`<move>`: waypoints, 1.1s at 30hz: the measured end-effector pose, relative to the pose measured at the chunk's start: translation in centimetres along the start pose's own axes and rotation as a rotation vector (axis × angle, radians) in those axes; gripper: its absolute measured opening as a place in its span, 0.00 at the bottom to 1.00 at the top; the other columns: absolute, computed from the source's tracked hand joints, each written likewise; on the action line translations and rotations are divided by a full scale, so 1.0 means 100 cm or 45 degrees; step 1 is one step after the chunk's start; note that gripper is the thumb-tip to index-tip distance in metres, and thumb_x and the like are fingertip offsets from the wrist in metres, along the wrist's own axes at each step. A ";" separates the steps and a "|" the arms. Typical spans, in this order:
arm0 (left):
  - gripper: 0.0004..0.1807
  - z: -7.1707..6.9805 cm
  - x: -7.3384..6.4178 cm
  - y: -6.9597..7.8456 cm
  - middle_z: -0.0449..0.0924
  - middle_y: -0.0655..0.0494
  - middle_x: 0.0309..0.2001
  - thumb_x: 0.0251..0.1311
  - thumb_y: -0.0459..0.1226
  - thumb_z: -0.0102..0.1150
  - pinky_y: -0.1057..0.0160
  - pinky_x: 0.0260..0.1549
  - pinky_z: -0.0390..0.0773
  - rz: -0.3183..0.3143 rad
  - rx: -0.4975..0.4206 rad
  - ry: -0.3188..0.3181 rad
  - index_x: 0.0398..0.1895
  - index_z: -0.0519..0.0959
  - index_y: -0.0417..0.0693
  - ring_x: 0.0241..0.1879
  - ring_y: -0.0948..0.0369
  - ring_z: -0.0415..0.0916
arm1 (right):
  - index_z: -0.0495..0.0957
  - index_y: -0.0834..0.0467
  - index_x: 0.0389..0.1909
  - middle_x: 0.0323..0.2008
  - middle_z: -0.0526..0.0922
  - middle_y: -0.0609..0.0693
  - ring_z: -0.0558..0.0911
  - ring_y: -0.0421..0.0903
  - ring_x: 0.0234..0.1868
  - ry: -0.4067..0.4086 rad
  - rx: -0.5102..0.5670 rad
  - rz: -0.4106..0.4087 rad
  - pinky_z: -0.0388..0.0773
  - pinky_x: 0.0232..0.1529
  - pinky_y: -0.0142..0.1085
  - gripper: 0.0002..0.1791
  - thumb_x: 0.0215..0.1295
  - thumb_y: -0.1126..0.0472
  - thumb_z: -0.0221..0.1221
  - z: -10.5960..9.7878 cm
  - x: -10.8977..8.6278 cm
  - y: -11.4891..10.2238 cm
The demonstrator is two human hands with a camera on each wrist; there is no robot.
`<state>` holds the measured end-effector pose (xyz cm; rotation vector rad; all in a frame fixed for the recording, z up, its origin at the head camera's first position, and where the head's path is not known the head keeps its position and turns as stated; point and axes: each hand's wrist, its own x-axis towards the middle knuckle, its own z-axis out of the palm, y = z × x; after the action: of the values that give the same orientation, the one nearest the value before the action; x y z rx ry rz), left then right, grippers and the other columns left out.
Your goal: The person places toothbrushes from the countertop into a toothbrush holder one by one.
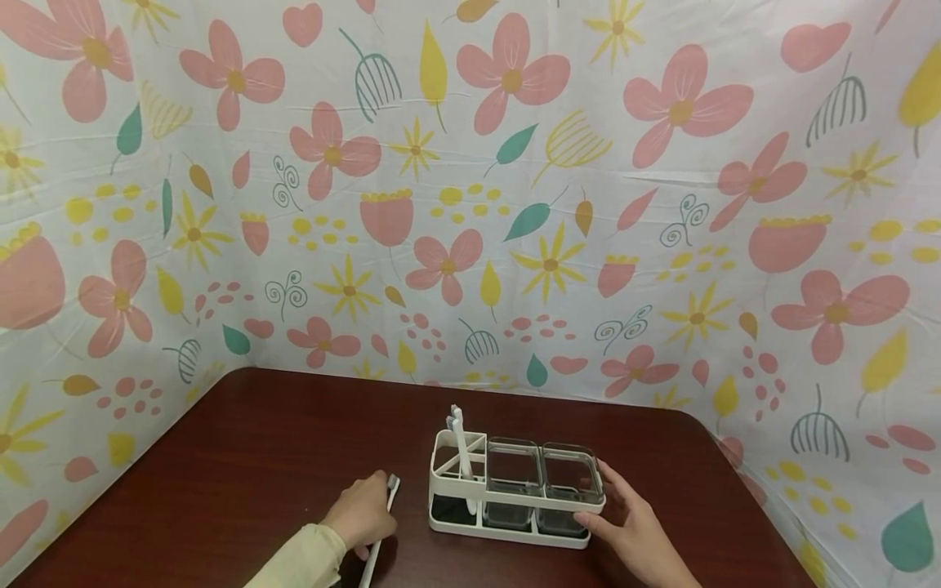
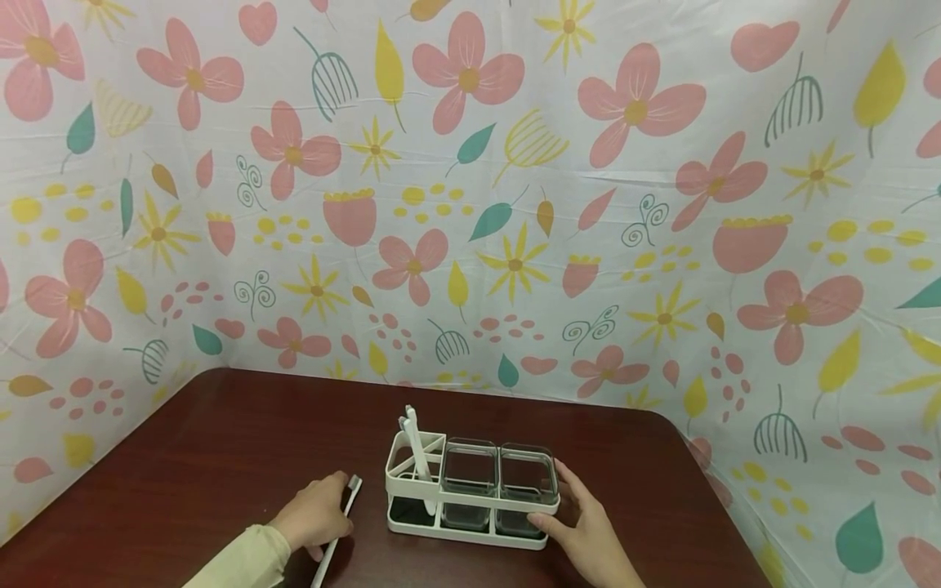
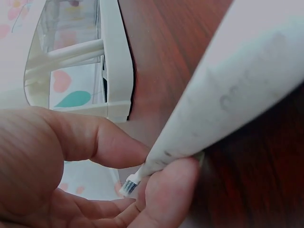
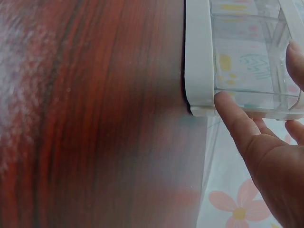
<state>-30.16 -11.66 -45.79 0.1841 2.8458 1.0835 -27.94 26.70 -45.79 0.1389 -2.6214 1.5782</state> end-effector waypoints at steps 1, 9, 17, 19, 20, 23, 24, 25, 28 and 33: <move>0.22 0.000 0.000 0.000 0.70 0.45 0.21 0.39 0.24 0.60 0.61 0.04 0.73 -0.001 0.005 -0.001 0.44 0.71 0.28 0.06 0.58 0.71 | 0.55 0.63 0.74 0.63 0.71 0.68 0.69 0.67 0.65 0.001 0.002 -0.002 0.80 0.48 0.43 0.47 0.59 0.60 0.70 0.000 0.000 0.000; 0.08 -0.002 0.001 -0.002 0.70 0.48 0.17 0.40 0.25 0.57 0.63 0.05 0.74 0.035 0.013 0.029 0.19 0.69 0.43 0.04 0.61 0.71 | 0.55 0.62 0.74 0.62 0.72 0.68 0.70 0.66 0.64 0.013 -0.004 -0.019 0.80 0.46 0.38 0.47 0.58 0.60 0.71 0.001 0.000 0.001; 0.08 -0.005 0.001 0.000 0.70 0.48 0.20 0.44 0.26 0.57 0.63 0.06 0.74 0.030 -0.020 0.039 0.30 0.73 0.38 0.05 0.61 0.71 | 0.55 0.62 0.74 0.63 0.71 0.69 0.69 0.66 0.65 0.013 -0.011 -0.023 0.80 0.46 0.37 0.47 0.58 0.60 0.71 0.001 0.001 0.003; 0.08 -0.006 0.001 0.001 0.70 0.47 0.20 0.45 0.26 0.57 0.63 0.06 0.75 0.027 -0.036 0.036 0.31 0.73 0.38 0.06 0.61 0.71 | 0.55 0.62 0.74 0.63 0.71 0.69 0.69 0.66 0.65 0.014 -0.022 -0.024 0.80 0.47 0.38 0.47 0.58 0.60 0.71 0.001 0.000 0.002; 0.07 -0.007 0.000 0.001 0.70 0.47 0.19 0.46 0.26 0.56 0.62 0.06 0.75 0.028 -0.042 0.035 0.31 0.73 0.38 0.06 0.61 0.71 | 0.55 0.62 0.74 0.63 0.71 0.69 0.69 0.67 0.65 0.013 -0.023 -0.024 0.80 0.47 0.38 0.47 0.58 0.60 0.71 0.001 0.000 0.002; 0.06 -0.009 -0.001 0.004 0.71 0.48 0.19 0.47 0.26 0.56 0.62 0.07 0.75 0.037 -0.065 0.035 0.31 0.73 0.38 0.07 0.60 0.72 | 0.55 0.61 0.74 0.64 0.70 0.69 0.68 0.67 0.66 0.009 -0.016 -0.015 0.80 0.47 0.39 0.47 0.59 0.59 0.70 0.001 0.000 0.001; 0.06 -0.010 -0.001 0.004 0.71 0.48 0.19 0.48 0.27 0.55 0.62 0.07 0.75 0.040 -0.074 0.034 0.31 0.73 0.37 0.07 0.60 0.72 | 0.55 0.61 0.74 0.64 0.70 0.69 0.67 0.67 0.66 0.009 -0.008 -0.011 0.80 0.47 0.39 0.47 0.59 0.60 0.70 0.001 0.000 0.001; 0.06 -0.011 -0.002 0.005 0.71 0.48 0.19 0.48 0.27 0.55 0.62 0.07 0.75 0.041 -0.082 0.034 0.32 0.73 0.37 0.08 0.60 0.72 | 0.55 0.61 0.75 0.64 0.70 0.69 0.67 0.67 0.66 0.007 0.002 -0.008 0.80 0.47 0.40 0.47 0.59 0.60 0.70 0.001 0.000 0.001; 0.07 -0.012 -0.002 0.007 0.71 0.48 0.20 0.51 0.27 0.56 0.62 0.07 0.76 0.039 -0.101 0.029 0.35 0.73 0.36 0.09 0.59 0.73 | 0.55 0.61 0.75 0.64 0.70 0.69 0.67 0.67 0.66 0.009 0.017 0.000 0.80 0.46 0.40 0.47 0.59 0.61 0.70 0.001 0.000 0.001; 0.08 -0.013 -0.001 0.007 0.72 0.48 0.20 0.58 0.29 0.56 0.61 0.08 0.76 0.042 -0.125 0.007 0.40 0.73 0.35 0.11 0.58 0.74 | 0.56 0.61 0.74 0.63 0.71 0.68 0.68 0.66 0.66 0.016 0.016 0.000 0.80 0.45 0.37 0.47 0.58 0.61 0.71 0.002 0.000 0.001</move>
<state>-30.13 -11.99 -44.32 0.2220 2.7960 1.2285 -27.93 26.55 -45.97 0.1298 -2.6021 1.5909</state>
